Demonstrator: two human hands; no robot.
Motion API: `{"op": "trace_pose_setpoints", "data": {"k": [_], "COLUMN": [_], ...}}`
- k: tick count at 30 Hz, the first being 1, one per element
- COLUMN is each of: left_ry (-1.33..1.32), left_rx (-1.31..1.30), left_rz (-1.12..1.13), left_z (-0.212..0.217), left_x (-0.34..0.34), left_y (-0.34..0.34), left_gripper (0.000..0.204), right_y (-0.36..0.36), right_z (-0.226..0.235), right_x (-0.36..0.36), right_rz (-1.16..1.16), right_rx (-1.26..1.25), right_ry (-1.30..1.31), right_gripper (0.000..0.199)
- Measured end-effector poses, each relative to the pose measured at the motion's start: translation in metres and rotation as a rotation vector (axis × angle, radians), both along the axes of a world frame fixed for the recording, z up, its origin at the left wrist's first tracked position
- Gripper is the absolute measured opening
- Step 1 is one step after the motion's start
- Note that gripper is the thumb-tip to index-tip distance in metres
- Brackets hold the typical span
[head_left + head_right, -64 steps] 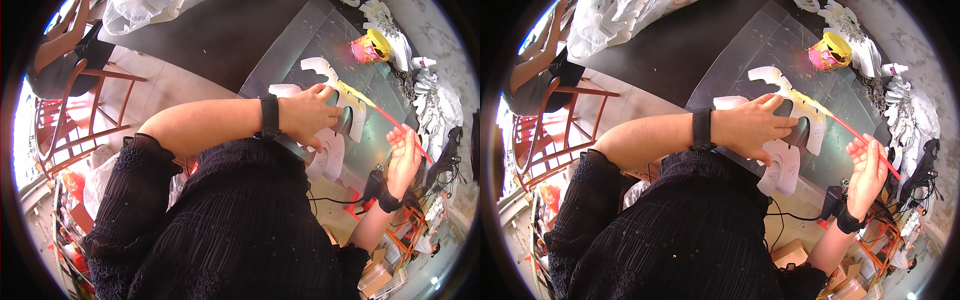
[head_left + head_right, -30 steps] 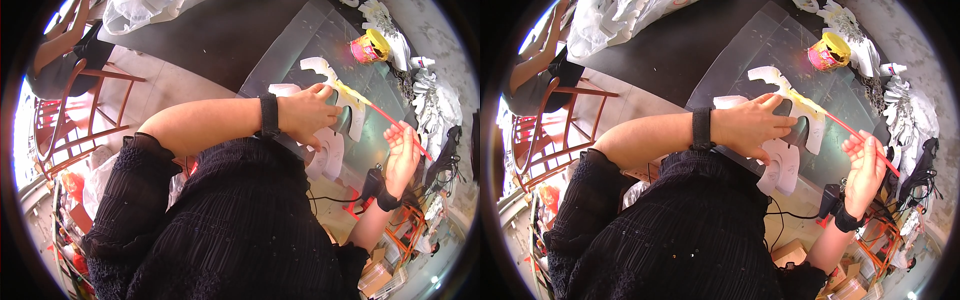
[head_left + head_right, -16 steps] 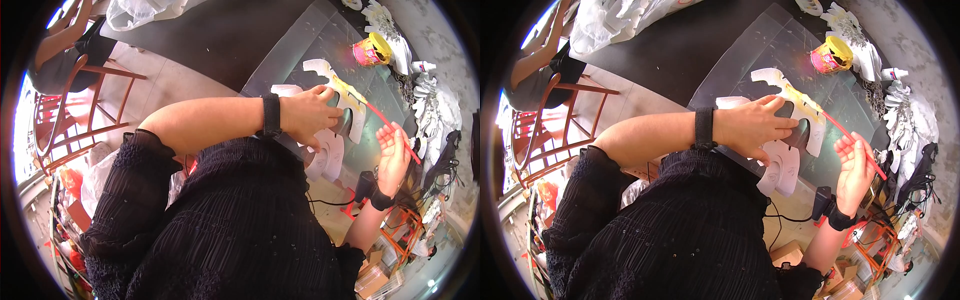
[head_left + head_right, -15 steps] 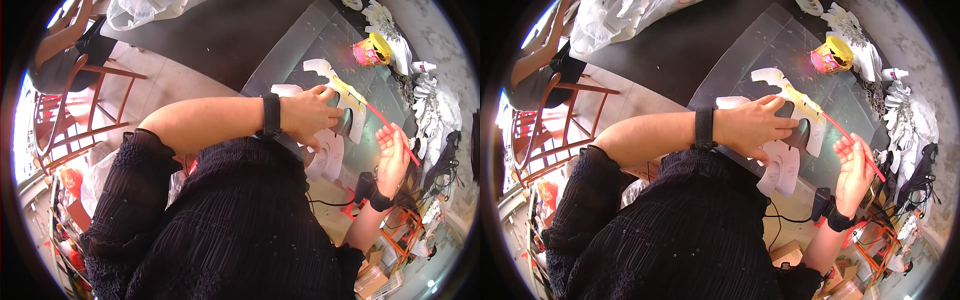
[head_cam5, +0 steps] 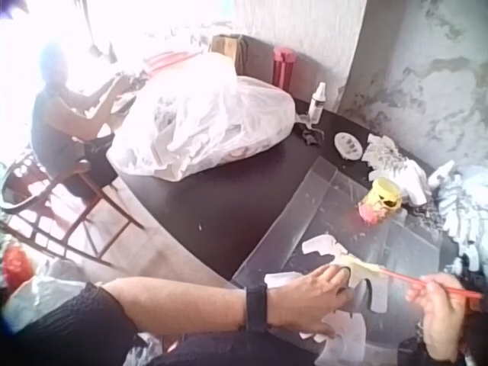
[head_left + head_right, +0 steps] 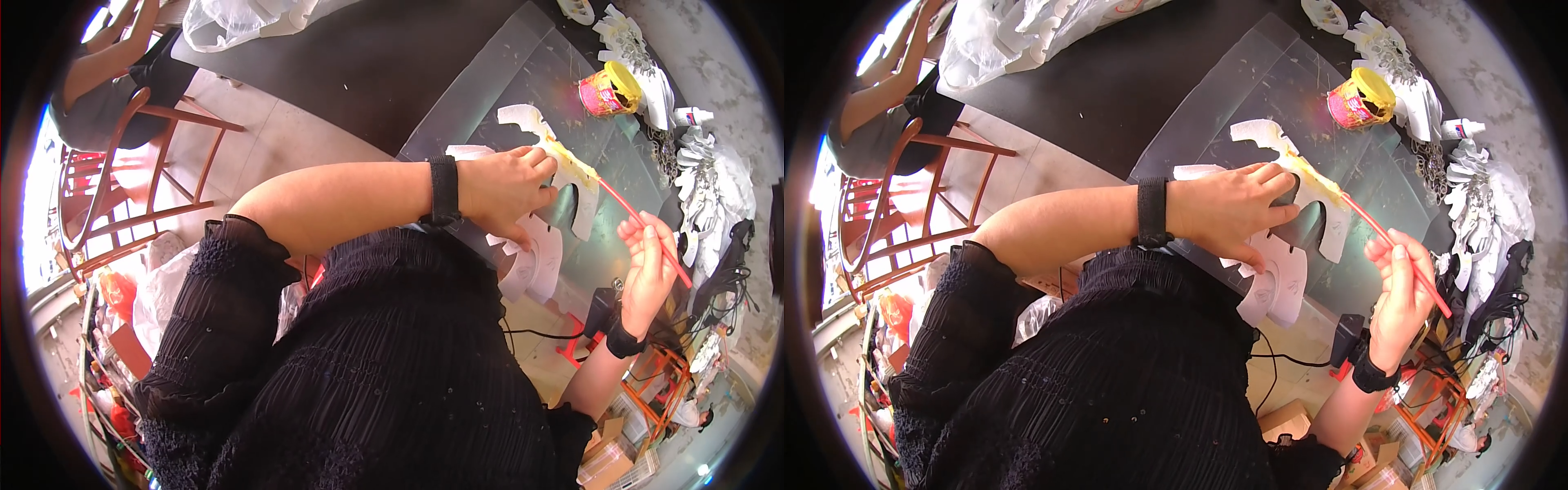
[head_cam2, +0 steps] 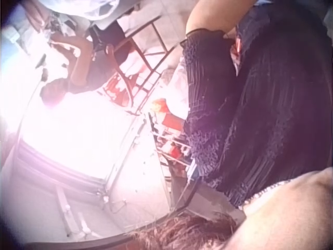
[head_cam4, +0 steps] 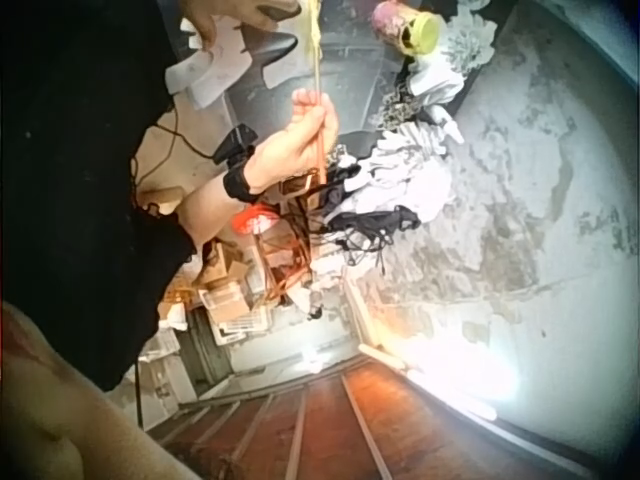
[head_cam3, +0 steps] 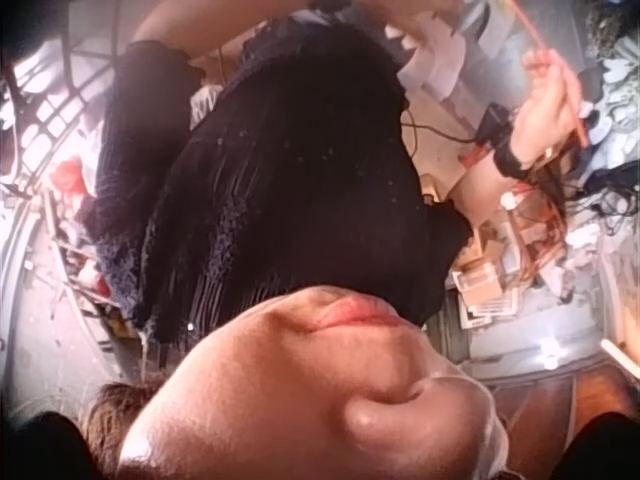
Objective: Applying adhesive to shoe component parts using a brush.
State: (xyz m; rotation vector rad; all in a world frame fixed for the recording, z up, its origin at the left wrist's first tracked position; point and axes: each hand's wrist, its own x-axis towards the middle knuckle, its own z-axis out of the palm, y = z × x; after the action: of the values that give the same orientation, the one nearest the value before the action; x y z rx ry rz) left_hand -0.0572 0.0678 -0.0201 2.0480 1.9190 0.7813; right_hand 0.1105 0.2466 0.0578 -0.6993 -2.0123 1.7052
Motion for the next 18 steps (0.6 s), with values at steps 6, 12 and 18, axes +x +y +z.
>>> {"op": "trace_pose_setpoints", "data": {"k": [6,12,18], "left_ry": [-0.056,-0.098,0.085], "left_rx": [-0.029,-0.097,0.042], "left_rz": [-0.006,-0.029,0.074], "left_z": [0.001,0.007,0.002], "left_x": [-0.006,-0.014,-0.024], "left_y": [-0.001,-0.003,-0.014], "left_gripper": [0.061,0.058,0.060], "right_y": [-0.004,-0.006,-0.007], "right_z": [-0.001,-0.001,0.002], "right_x": [-0.010,-0.009,-0.009], "right_rz": [-0.041,-0.036,-0.015], "right_rx": [0.005,0.029,0.062], "right_ry": [0.021,0.002,-0.004], "right_gripper": [0.019,0.019,0.018]}}
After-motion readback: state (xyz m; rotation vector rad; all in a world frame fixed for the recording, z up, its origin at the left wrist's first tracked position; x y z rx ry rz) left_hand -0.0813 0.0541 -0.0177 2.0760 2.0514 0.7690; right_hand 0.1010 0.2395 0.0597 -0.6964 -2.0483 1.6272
